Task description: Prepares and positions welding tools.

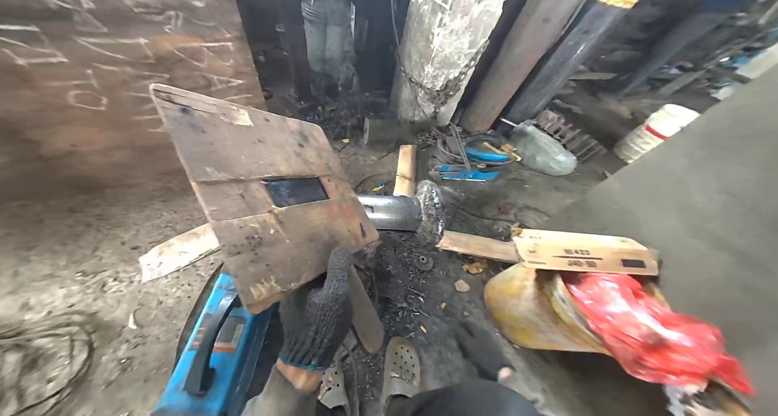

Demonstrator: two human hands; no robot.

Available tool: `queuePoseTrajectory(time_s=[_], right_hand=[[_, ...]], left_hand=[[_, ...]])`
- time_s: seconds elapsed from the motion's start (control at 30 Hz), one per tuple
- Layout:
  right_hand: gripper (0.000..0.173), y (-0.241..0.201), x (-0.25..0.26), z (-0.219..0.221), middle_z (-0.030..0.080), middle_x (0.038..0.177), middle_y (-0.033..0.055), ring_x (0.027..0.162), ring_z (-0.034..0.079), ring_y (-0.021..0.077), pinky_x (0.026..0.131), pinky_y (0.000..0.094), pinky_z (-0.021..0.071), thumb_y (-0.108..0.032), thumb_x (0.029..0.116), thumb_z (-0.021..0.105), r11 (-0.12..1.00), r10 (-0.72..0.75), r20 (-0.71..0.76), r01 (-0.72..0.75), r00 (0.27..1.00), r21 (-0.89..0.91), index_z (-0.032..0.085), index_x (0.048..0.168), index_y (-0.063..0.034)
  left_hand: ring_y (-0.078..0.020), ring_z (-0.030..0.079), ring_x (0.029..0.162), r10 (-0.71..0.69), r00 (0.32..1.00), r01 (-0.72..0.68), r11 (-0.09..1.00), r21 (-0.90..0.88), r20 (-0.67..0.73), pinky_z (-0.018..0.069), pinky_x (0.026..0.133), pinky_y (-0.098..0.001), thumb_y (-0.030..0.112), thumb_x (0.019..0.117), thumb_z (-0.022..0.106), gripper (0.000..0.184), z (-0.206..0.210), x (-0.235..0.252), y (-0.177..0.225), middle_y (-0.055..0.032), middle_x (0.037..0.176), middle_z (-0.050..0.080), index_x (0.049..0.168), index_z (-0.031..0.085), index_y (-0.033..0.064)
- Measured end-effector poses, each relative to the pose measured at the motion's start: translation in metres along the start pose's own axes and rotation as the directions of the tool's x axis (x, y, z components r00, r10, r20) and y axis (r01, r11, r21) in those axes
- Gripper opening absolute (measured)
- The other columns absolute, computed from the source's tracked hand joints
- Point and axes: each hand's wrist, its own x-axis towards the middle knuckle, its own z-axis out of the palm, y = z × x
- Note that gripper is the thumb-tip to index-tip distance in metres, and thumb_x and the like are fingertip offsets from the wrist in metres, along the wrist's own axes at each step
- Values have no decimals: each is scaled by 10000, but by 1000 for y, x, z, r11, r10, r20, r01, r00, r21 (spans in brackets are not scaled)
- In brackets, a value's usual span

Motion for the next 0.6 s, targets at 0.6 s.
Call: queuePoseTrajectory(time_s=[0.6], right_hand=[[373, -280, -71, 2, 689, 1185, 73, 1011, 674, 118, 865, 346, 586, -301, 1086, 497, 716, -640, 286, 420, 713, 557, 591, 1371, -80]], left_hand=[[-49, 719, 941, -6, 998, -6, 980, -198, -62, 613, 864, -246, 200, 929, 744, 384, 11, -18, 18, -33, 1011, 746, 1196, 628, -51]])
